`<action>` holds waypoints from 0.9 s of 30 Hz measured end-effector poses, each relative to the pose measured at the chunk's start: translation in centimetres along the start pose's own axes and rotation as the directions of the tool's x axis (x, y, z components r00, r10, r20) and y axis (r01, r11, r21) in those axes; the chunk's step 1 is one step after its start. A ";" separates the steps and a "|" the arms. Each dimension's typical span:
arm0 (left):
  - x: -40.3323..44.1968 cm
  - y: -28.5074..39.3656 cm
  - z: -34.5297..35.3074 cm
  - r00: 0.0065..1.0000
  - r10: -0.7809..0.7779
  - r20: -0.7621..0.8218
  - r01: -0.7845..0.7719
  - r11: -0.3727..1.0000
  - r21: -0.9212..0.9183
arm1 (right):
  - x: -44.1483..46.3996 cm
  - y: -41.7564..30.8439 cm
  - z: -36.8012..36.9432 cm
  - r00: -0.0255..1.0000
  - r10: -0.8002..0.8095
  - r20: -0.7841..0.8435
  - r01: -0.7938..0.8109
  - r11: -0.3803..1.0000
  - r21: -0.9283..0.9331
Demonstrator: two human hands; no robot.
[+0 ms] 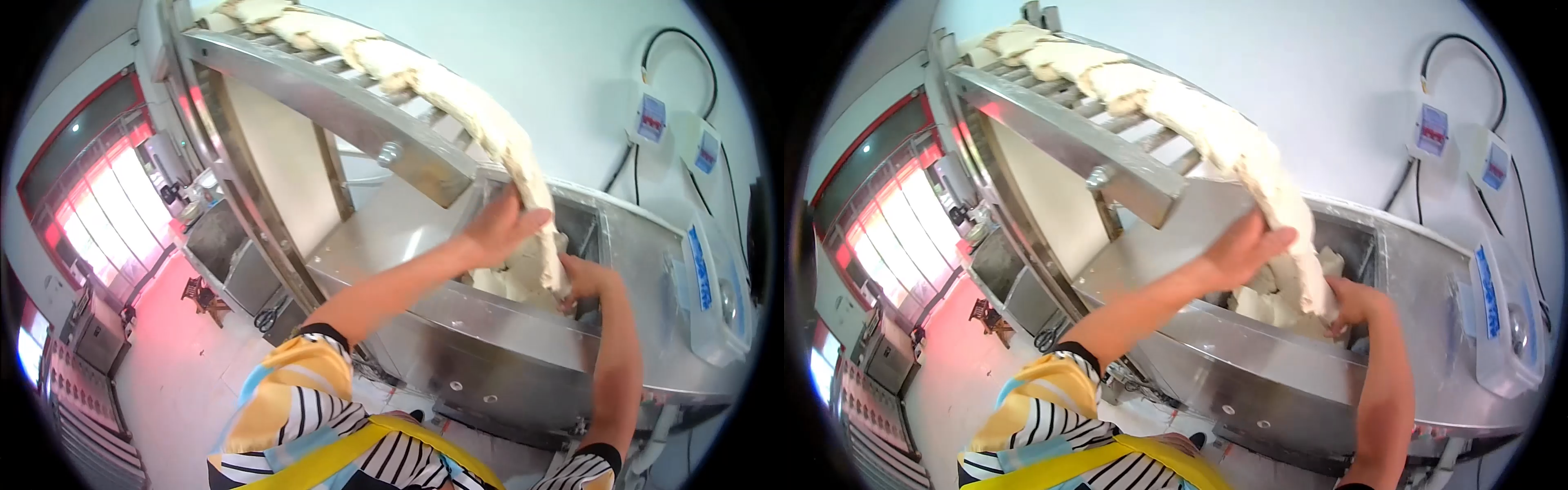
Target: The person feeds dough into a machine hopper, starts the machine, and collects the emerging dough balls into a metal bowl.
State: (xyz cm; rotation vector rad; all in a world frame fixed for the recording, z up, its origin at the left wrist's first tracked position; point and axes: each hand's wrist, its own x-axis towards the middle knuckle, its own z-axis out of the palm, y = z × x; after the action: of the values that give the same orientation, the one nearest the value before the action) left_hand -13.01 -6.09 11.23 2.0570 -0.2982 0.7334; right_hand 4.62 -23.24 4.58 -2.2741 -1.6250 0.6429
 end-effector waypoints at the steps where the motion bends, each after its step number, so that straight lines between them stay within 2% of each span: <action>1: 0.1 -0.4 0.8 0.999 0.033 0.039 -0.032 0.999 -0.036 | -0.3 -0.1 0.0 0.997 0.067 0.024 -0.067 0.998 0.002; 3: -0.4 -0.3 1.5 1.000 0.016 0.019 -0.015 0.999 -0.041 | -1.0 -0.5 -0.5 0.978 0.198 0.059 -0.198 0.980 -0.004; 6: -1.2 -1.0 0.4 0.981 -0.116 0.154 0.132 0.986 -0.097 | 0.3 -0.1 0.6 0.957 0.287 0.035 -0.281 0.952 -0.121; 9: -3.2 -2.1 -1.1 0.967 -0.181 0.178 0.221 0.946 -0.237 | 2.1 1.2 1.8 0.982 0.117 0.151 -0.120 0.993 0.015; 10: -3.9 -0.7 -2.2 0.930 -0.291 0.222 0.340 0.913 -0.226 | 2.5 1.0 2.1 0.978 0.146 0.147 -0.137 0.988 -0.069; 12: -4.8 -1.0 -3.6 0.963 -0.244 0.110 0.261 0.949 -0.179 | 3.1 0.6 2.6 0.971 0.201 0.127 -0.169 0.960 -0.225; 15: -4.4 0.2 -5.5 0.994 -0.105 0.030 0.106 0.993 -0.054 | 3.6 1.3 3.1 0.974 0.192 0.121 -0.157 0.955 -0.252; 17: -4.0 0.6 -5.5 1.000 -0.015 -0.002 0.015 0.991 -0.137 | 3.7 1.1 2.9 0.968 0.222 0.116 -0.193 0.957 -0.218; 19: -2.9 0.0 -3.5 0.998 0.034 -0.051 -0.051 0.919 -0.392 | 3.4 0.7 2.7 0.966 0.221 0.131 -0.194 0.962 -0.194; 22: -2.3 1.5 -2.1 0.995 -0.063 -0.079 0.039 0.960 -0.276 | 2.9 0.5 2.4 0.967 0.183 0.175 -0.150 0.971 -0.185; 24: -2.4 2.6 -0.9 0.992 -0.067 -0.112 0.039 0.971 -0.237 | 2.4 0.9 1.7 0.967 0.170 0.191 -0.127 0.968 -0.218; 25: -2.8 2.8 -0.2 0.988 -0.075 -0.132 0.044 0.974 -0.224 | 1.7 0.1 1.5 0.947 0.275 0.164 -0.232 0.943 -0.240; 26: -3.1 2.8 0.1 0.986 -0.100 -0.134 0.058 0.956 -0.289 | 1.1 -1.0 1.3 0.918 0.375 0.133 -0.333 0.907 -0.258; 27: -3.2 2.0 0.3 0.983 -0.063 -0.173 0.011 0.957 -0.289 | 0.6 -2.0 1.2 0.877 0.471 0.100 -0.431 0.860 -0.272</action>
State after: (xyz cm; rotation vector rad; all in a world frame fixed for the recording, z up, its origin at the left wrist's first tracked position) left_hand -16.33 -7.65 10.55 1.7052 -0.2460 0.7988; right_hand 2.53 -22.04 4.37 -2.8967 -1.2868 0.7897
